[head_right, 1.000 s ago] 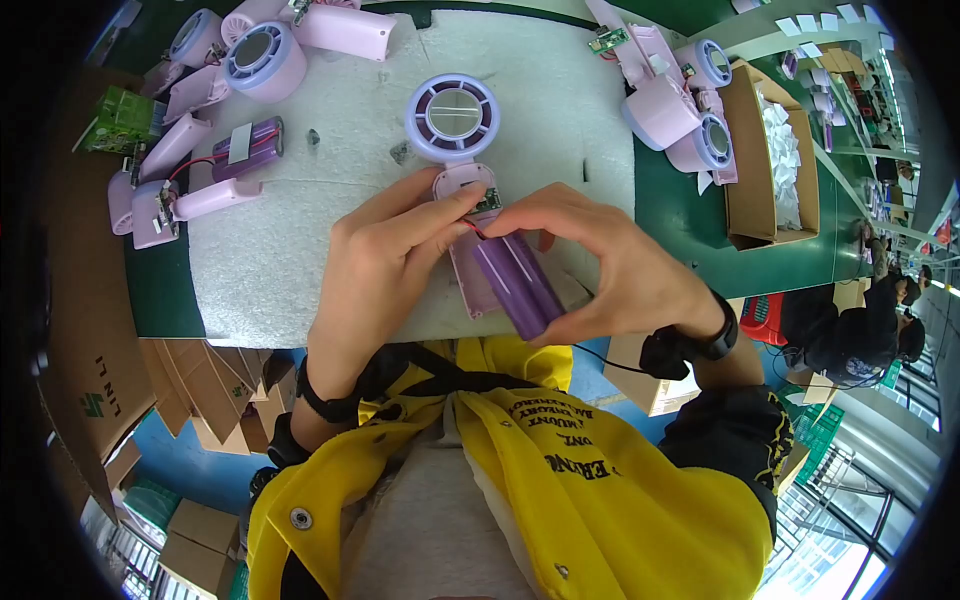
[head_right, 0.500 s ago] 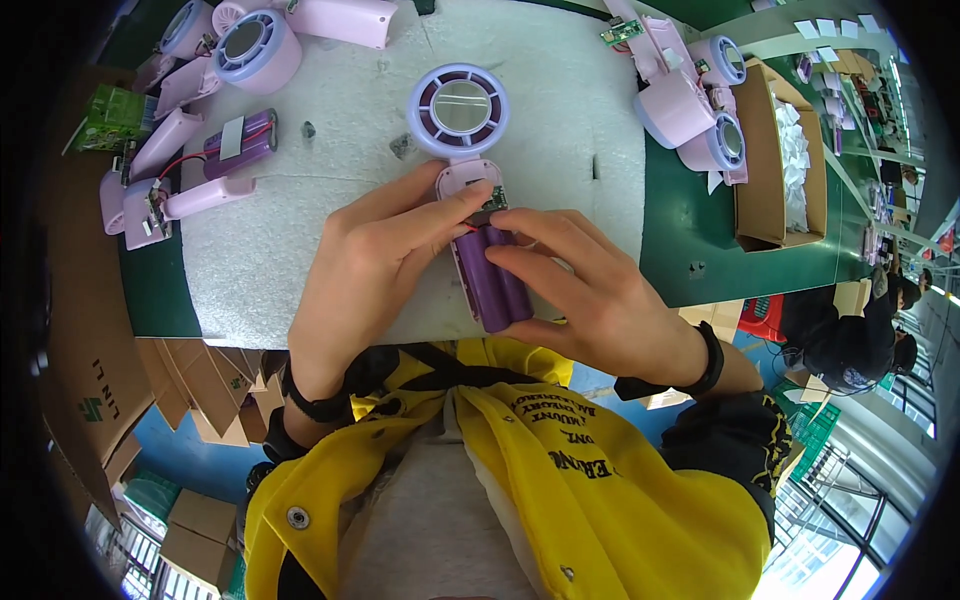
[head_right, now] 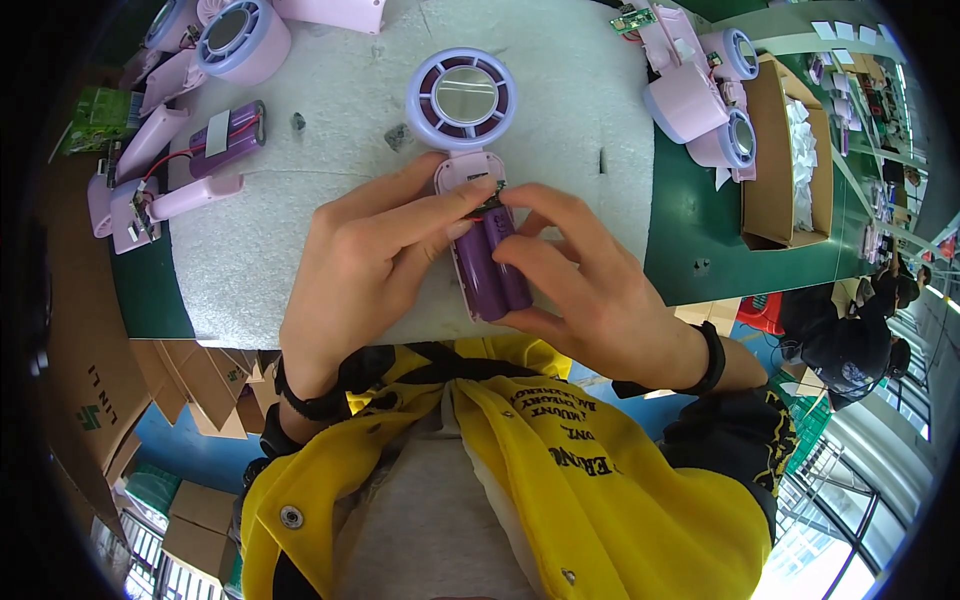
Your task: The person assembles a handheld fan by connecting a battery pack to a circuit board, fitting the board into the housing, and tucking the battery into the handle. After testing the connection, the person repeats the process with another fan.
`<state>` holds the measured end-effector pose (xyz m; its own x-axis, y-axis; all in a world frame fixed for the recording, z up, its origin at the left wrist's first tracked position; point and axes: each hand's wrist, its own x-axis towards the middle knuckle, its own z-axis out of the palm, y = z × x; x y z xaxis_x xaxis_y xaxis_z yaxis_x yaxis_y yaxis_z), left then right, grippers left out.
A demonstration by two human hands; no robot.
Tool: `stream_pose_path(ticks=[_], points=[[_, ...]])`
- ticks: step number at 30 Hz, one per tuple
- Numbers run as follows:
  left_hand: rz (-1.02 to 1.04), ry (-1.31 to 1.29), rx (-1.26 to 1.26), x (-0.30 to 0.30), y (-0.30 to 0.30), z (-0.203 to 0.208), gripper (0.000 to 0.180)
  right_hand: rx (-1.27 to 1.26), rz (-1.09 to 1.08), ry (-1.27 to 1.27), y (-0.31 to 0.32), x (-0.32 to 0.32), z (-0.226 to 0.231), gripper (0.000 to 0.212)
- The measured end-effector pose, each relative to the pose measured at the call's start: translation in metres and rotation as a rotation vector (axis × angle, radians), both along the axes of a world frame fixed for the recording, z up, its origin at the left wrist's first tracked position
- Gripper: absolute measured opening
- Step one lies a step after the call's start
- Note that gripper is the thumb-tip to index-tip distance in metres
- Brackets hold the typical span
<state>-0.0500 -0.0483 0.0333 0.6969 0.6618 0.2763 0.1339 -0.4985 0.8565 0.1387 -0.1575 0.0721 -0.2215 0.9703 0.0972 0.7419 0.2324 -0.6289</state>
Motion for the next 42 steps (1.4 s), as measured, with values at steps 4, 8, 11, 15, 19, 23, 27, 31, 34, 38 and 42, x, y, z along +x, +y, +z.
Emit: stream_pose_path(ticks=[4,8,11,15,19,23,27,31,34,38,42], points=[[-0.014,0.013,-0.053,-0.001,0.002,0.006,0.045,-0.078,-0.018,0.019,0.003,-0.002,0.0,0.054],[-0.024,0.034,-0.079,-0.001,0.004,0.009,0.052,-0.16,-0.052,0.041,0.007,-0.001,0.002,0.055],[-0.019,0.042,-0.084,-0.001,0.004,0.008,0.055,-0.21,-0.095,0.041,0.012,-0.008,0.0,0.058],[0.006,0.032,-0.142,-0.003,0.003,0.004,0.056,-0.253,-0.055,0.126,0.016,-0.001,-0.001,0.06],[-0.012,0.047,-0.148,-0.003,0.001,0.003,0.058,-0.112,0.015,0.095,0.021,0.006,-0.003,0.06],[-0.018,0.011,-0.174,-0.002,0.001,0.001,0.059,0.025,0.069,0.034,0.023,0.009,-0.011,0.058],[-0.016,0.002,-0.15,-0.001,0.002,0.0,0.059,0.053,0.084,0.015,0.014,0.013,-0.016,0.052],[-0.035,0.01,-0.151,-0.001,0.002,-0.001,0.059,0.059,0.089,-0.041,0.009,0.009,-0.01,0.058],[-0.017,-0.031,-0.145,0.0,-0.001,-0.005,0.057,0.018,0.001,-0.053,0.0,-0.004,-0.009,0.067],[0.019,-0.008,-0.111,0.003,-0.01,-0.011,0.058,-0.079,-0.213,-0.018,-0.011,-0.027,-0.02,0.077],[0.046,0.015,-0.01,0.005,-0.019,-0.01,0.059,-0.121,-0.3,0.045,-0.01,-0.025,-0.023,0.075]])
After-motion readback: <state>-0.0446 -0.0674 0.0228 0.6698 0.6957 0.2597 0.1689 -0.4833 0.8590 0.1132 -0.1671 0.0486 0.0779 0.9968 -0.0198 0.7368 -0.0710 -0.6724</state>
